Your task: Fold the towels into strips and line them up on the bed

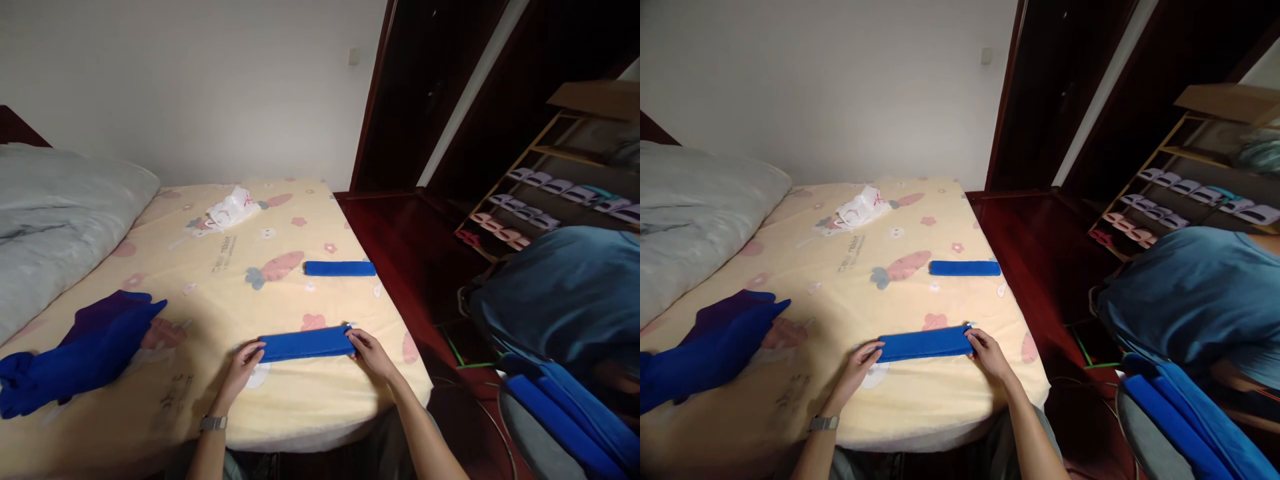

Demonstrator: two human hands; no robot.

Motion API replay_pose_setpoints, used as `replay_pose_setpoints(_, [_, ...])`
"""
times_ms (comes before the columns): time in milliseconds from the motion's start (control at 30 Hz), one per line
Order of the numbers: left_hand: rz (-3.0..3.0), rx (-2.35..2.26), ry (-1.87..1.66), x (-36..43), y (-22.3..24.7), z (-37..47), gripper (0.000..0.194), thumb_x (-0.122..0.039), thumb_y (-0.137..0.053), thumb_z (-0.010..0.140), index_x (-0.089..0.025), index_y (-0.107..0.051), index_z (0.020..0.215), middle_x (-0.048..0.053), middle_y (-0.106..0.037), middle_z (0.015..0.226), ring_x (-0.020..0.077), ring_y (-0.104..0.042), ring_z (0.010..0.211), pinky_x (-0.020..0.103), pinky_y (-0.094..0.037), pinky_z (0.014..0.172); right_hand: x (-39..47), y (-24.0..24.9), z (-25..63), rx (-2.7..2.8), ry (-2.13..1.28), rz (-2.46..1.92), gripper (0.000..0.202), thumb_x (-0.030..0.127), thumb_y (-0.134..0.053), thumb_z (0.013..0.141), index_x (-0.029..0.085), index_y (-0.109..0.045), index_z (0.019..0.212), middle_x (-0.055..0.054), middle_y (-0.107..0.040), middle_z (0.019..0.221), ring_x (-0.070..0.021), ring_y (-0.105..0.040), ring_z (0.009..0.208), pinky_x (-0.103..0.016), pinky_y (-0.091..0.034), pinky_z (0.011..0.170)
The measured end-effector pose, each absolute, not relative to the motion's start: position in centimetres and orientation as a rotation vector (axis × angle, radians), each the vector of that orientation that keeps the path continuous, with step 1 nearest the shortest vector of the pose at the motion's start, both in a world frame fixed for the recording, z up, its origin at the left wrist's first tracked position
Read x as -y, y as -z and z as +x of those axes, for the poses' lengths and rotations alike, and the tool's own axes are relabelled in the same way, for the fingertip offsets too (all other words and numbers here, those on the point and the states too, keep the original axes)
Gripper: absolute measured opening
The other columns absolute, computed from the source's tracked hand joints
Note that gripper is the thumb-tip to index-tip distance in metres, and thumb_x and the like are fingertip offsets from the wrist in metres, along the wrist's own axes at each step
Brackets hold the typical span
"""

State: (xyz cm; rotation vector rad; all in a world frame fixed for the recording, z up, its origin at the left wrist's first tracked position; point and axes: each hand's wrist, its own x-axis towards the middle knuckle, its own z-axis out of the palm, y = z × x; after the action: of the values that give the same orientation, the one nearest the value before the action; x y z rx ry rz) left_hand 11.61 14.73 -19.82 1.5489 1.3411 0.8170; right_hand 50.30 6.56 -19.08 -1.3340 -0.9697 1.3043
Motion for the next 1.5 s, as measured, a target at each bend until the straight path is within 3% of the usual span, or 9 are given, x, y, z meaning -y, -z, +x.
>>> replay_pose_setpoints(100, [1.572, -1.252, -0.844, -14.6, 20.2, 11.1, 0.037, -0.039, -0.060, 0.080, -0.022, -0.073, 0.110, 0.011, -0.055, 0.145, 0.0262, -0.064, 0.117, 0.037, -0.057, 0.092, -6.3, 19.0, 50.9, 1.037, -1.303, -1.320, 0.039, 0.043, -0.056, 0.087, 0.020, -0.066, 0.117, -0.008, -0.070, 0.105, -0.0202, -0.068, 0.081, -0.036, -0.056, 0.077])
replay_pose_setpoints(200, [1.579, -1.184, -0.869, -14.7, 20.9, 11.2, 0.042, -0.037, -0.066, 0.075, -0.020, -0.071, 0.112, 0.014, -0.049, 0.148, 0.0256, -0.068, 0.110, 0.039, -0.059, 0.091, -6.1, 19.1, 51.0, 1.208, -1.191, -1.306, 0.048, 0.038, -0.062, 0.084, 0.022, -0.061, 0.130, -0.010, -0.066, 0.125, -0.0253, -0.065, 0.109, -0.042, -0.052, 0.096])
replay_pose_setpoints(467, [1.552, -1.336, -0.943, -14.8, 19.2, 13.2, 0.045, -0.056, -0.067, 0.080, -0.017, -0.072, 0.100, 0.009, -0.072, 0.101, 0.0228, -0.068, 0.090, 0.033, -0.056, 0.080, -6.3, 18.0, 51.3, 1.131, -0.791, -1.505, 0.041, 0.056, -0.066, 0.085, 0.019, -0.074, 0.102, -0.010, -0.066, 0.106, -0.0259, -0.062, 0.100, -0.038, -0.052, 0.090])
replay_pose_setpoints(733, [1.572, -1.293, -0.850, -20.4, 15.0, 22.6, 0.047, -0.062, -0.055, 0.084, -0.016, -0.067, 0.081, 0.003, -0.068, 0.077, 0.0185, -0.061, 0.072, 0.028, -0.046, 0.065, -9.9, 17.0, 57.6, 1.066, -0.705, -1.721, 0.054, 0.066, -0.053, 0.086, 0.017, -0.072, 0.099, -0.008, -0.074, 0.092, -0.0275, -0.067, 0.089, -0.035, -0.052, 0.081])
replay_pose_setpoints(967, [1.685, -1.446, -0.692, -30.8, 15.9, 32.1, 0.044, -0.052, -0.049, 0.090, -0.015, -0.066, 0.072, 0.002, -0.061, 0.061, 0.0183, -0.058, 0.063, 0.028, -0.039, 0.058, -19.5, 16.7, 65.3, 1.084, -0.542, -2.053, 0.048, 0.053, -0.048, 0.091, 0.016, -0.071, 0.110, -0.012, -0.074, 0.108, -0.0288, -0.067, 0.104, -0.036, -0.049, 0.092])
replay_pose_setpoints(1133, [1.779, -1.655, -0.525, -34.0, 17.7, 35.5, 0.033, -0.039, -0.054, 0.091, -0.015, -0.069, 0.075, 0.010, -0.071, 0.074, 0.0232, -0.066, 0.079, 0.029, -0.039, 0.066, -23.1, 18.4, 67.5, 1.047, -0.559, -2.205, 0.047, 0.050, -0.050, 0.093, 0.015, -0.068, 0.119, -0.017, -0.071, 0.115, -0.0323, -0.065, 0.112, -0.038, -0.048, 0.094])
replay_pose_setpoints(1267, [1.830, -1.762, -0.457, -33.7, 18.4, 36.3, 0.029, -0.036, -0.053, 0.093, -0.014, -0.072, 0.096, 0.019, -0.074, 0.103, 0.0271, -0.067, 0.100, 0.031, -0.042, 0.077, -23.6, 20.0, 67.5, 0.994, -0.589, -2.291, 0.046, 0.047, -0.051, 0.094, 0.013, -0.067, 0.121, -0.022, -0.070, 0.116, -0.0358, -0.064, 0.114, -0.044, -0.048, 0.095])
replay_pose_setpoints(1367, [1.854, -1.780, -0.441, -33.6, 18.6, 36.3, 0.033, -0.037, -0.050, 0.095, -0.015, -0.070, 0.110, 0.019, -0.072, 0.114, 0.0264, -0.067, 0.106, 0.030, -0.043, 0.081, -24.0, 20.5, 67.3, 0.996, -0.594, -2.255, 0.046, 0.043, -0.050, 0.094, 0.016, -0.064, 0.129, -0.018, -0.068, 0.125, -0.0326, -0.061, 0.120, -0.040, -0.046, 0.100])
replay_pose_setpoints(1500, [1.888, -1.731, -0.395, -34.3, 18.6, 35.7, 0.031, -0.037, -0.050, 0.095, -0.017, -0.071, 0.108, 0.014, -0.075, 0.107, 0.0233, -0.069, 0.100, 0.026, -0.043, 0.076, -25.3, 20.8, 67.5, 0.986, -0.616, -2.179, 0.050, 0.048, -0.053, 0.092, 0.017, -0.066, 0.129, -0.014, -0.069, 0.126, -0.0310, -0.062, 0.120, -0.037, -0.047, 0.100])
